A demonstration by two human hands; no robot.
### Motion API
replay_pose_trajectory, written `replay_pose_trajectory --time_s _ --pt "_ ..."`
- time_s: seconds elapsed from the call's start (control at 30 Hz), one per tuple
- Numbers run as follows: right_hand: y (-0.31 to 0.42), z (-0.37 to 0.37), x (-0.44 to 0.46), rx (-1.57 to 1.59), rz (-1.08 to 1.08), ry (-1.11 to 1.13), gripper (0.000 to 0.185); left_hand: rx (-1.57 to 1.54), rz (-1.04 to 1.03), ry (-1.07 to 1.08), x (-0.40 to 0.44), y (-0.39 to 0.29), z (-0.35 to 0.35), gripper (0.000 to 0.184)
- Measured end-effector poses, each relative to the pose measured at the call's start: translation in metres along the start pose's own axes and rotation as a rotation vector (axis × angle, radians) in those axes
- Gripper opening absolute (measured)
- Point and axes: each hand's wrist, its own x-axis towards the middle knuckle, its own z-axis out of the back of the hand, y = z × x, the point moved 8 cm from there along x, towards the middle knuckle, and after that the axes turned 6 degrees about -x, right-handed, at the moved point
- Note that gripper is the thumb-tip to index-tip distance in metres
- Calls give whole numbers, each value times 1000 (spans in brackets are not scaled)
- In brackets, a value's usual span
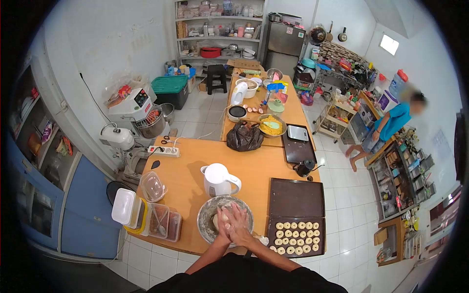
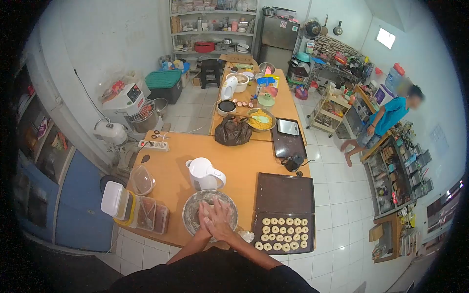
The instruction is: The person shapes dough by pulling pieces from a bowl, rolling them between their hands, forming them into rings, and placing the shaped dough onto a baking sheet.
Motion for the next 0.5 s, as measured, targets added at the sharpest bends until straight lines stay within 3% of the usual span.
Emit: replay_pose_trajectory --time_s 0.03,0.07,0.13,0.2,0.27,0.3,0.33,0.4,0.47,0.5 --pt "0 2 -3 -5 -20 50 60 -239 122 -27 1 0 -4 84" --pt "-5 1 -1 -2 -22 53 60 -240 121 -31 0 -3 -10 84" --pt "-28 8 6 -46 -275 29 61 -195 166 -34 -8 -3 -30 86" --pt "-32 6 9 -4 -316 60 63 -85 156 -37 -13 11 -19 87" --pt "-5 10 16 61 11 -137 60 168 -86 261 -20 7 -7 90" --pt "-4 11 14 61 7 -137 60 293 -206 410 -23 5 -6 92" --pt "5 3 9 53 75 -24 63 290 -203 407 -16 -2 0 92" --pt "10 -9 3 48 148 91 66 -127 101 53 6 -8 37 89" --pt "-26 -18 1 114 -114 109 66 -170 124 -15 -1 -8 4 88" --pt "-27 -16 3 114 -105 118 66 -211 149 -80 -7 -3 -10 88"
